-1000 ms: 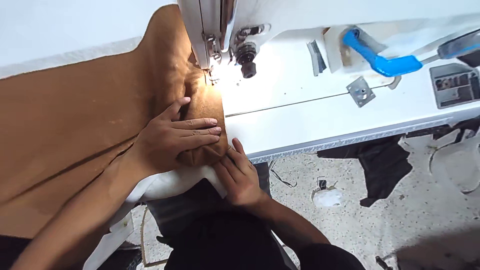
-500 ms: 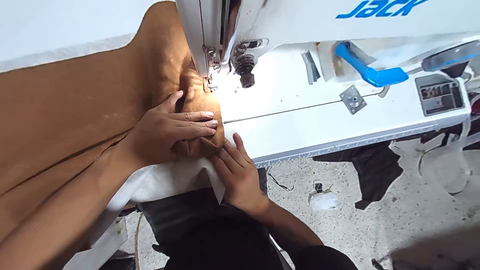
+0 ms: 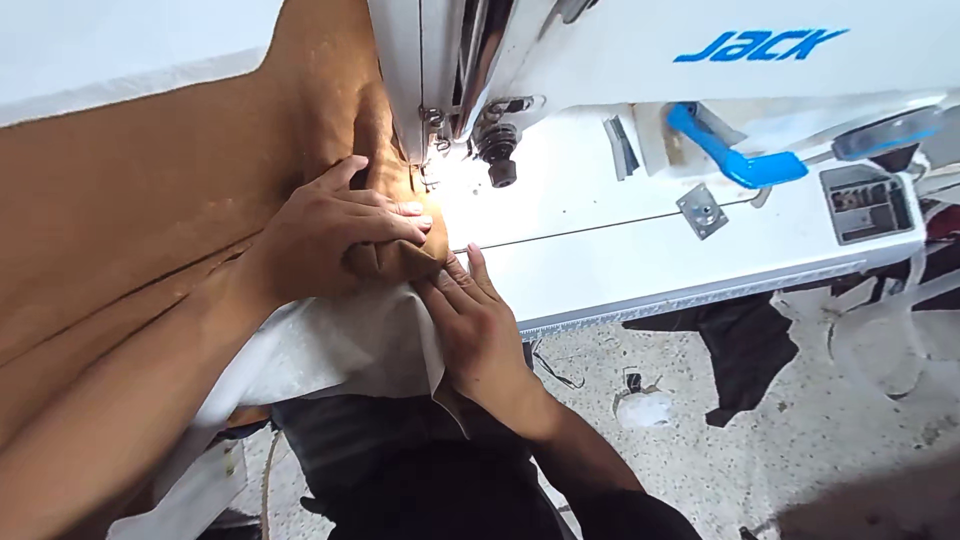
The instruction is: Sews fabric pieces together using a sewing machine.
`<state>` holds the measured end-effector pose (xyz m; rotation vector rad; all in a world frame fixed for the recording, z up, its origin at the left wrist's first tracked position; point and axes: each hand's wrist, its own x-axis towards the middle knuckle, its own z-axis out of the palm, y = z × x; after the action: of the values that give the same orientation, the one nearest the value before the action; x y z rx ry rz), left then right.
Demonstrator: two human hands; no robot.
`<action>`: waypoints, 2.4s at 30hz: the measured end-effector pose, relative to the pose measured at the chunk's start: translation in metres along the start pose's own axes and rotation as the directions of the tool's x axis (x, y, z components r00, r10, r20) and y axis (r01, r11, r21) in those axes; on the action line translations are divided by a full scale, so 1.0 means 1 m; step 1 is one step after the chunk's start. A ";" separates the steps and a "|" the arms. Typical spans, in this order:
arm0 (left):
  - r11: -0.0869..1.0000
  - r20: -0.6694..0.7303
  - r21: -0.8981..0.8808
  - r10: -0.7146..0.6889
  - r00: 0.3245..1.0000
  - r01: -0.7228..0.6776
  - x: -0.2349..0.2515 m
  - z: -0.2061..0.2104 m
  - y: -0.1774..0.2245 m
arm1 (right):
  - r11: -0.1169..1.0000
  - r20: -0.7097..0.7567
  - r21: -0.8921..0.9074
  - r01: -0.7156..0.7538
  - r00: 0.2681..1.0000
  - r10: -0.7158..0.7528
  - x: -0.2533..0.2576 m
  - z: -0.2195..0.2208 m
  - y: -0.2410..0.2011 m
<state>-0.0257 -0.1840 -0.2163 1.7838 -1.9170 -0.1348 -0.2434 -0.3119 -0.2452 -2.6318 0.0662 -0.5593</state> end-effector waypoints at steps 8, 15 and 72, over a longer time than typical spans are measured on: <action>1.000 -0.051 -0.017 0.001 0.999 -0.002 0.006 -0.001 -0.008 | 0.997 -0.002 -0.067 -0.024 1.000 0.024 0.010 0.005 0.001; 0.997 -0.084 0.077 -0.011 0.996 0.018 0.001 -0.020 0.017 | 0.987 -0.015 0.083 0.135 0.991 -0.134 -0.002 -0.002 0.016; 0.972 0.004 0.059 0.227 0.974 -0.227 -0.024 0.027 0.068 | 0.969 -0.311 0.180 0.167 0.945 -0.105 -0.068 0.020 -0.014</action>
<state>-0.0988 -0.1591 -0.2194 1.5849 -2.1267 0.0043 -0.2983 -0.2817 -0.2806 -2.3447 -0.0782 -0.9587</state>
